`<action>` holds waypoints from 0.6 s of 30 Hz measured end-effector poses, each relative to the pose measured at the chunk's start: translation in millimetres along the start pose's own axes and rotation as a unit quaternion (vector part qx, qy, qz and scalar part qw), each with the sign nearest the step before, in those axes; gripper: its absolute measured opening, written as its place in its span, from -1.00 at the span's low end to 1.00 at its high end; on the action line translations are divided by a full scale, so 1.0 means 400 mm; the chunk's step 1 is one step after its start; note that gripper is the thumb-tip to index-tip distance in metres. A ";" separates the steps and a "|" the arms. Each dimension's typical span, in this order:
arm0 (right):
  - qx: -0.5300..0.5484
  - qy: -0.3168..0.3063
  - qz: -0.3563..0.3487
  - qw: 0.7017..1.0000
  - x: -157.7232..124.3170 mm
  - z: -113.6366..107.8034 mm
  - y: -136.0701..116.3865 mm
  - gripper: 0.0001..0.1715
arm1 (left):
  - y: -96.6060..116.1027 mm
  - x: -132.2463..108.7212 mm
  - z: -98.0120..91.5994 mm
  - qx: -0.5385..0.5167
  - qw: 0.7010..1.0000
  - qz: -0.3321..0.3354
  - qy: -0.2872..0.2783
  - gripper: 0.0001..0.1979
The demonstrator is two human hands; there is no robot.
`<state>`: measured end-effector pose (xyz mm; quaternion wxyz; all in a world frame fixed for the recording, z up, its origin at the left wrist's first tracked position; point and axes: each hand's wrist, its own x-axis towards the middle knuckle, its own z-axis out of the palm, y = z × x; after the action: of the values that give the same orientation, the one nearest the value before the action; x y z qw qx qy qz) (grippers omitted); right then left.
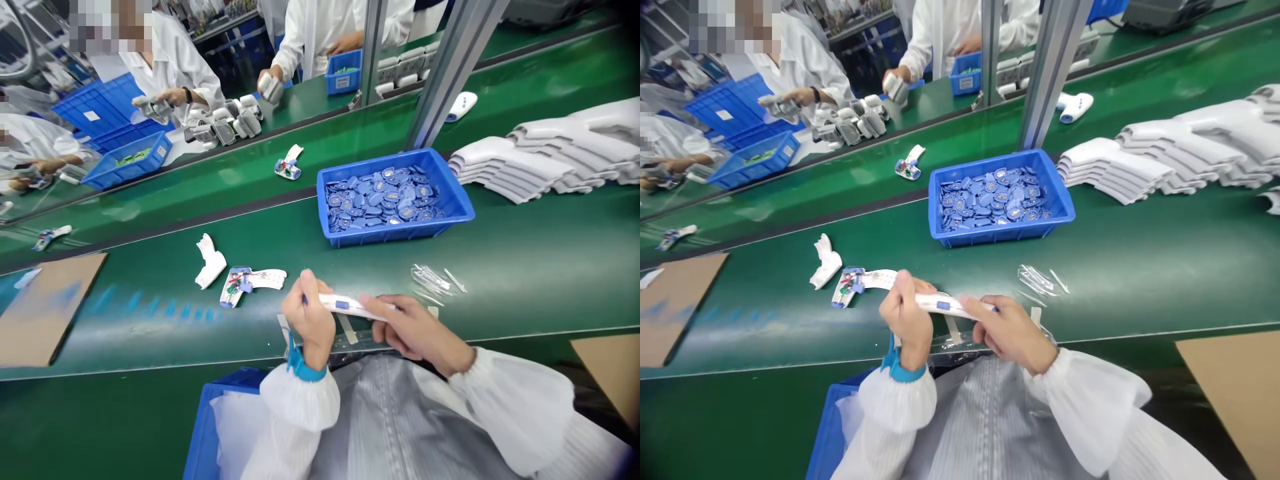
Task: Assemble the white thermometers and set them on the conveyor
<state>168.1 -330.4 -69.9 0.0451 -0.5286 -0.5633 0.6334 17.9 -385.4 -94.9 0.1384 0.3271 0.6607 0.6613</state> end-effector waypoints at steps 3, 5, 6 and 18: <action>-0.211 0.057 -0.208 0.954 -0.003 0.034 0.016 -0.51 | -0.018 0.029 0.038 0.072 0.996 -0.048 0.007 -0.46; -0.304 0.099 -0.267 0.909 -0.003 0.058 0.027 -0.41 | -0.025 0.057 0.054 0.123 0.991 -0.049 -0.009 -0.46; -0.324 0.114 -0.277 0.897 -0.003 0.064 0.031 -0.36 | -0.024 0.070 0.058 0.141 0.988 -0.053 -0.016 -0.46; 0.024 -0.049 -0.194 0.980 -0.018 -0.090 0.091 -0.48 | 0.184 0.066 -0.038 -0.158 0.871 -0.171 -0.433 -0.46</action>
<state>216.9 -324.2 -86.1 0.1521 -0.3769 -0.6414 0.6507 7.2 -387.7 -16.2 0.5715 0.4360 0.4670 0.5149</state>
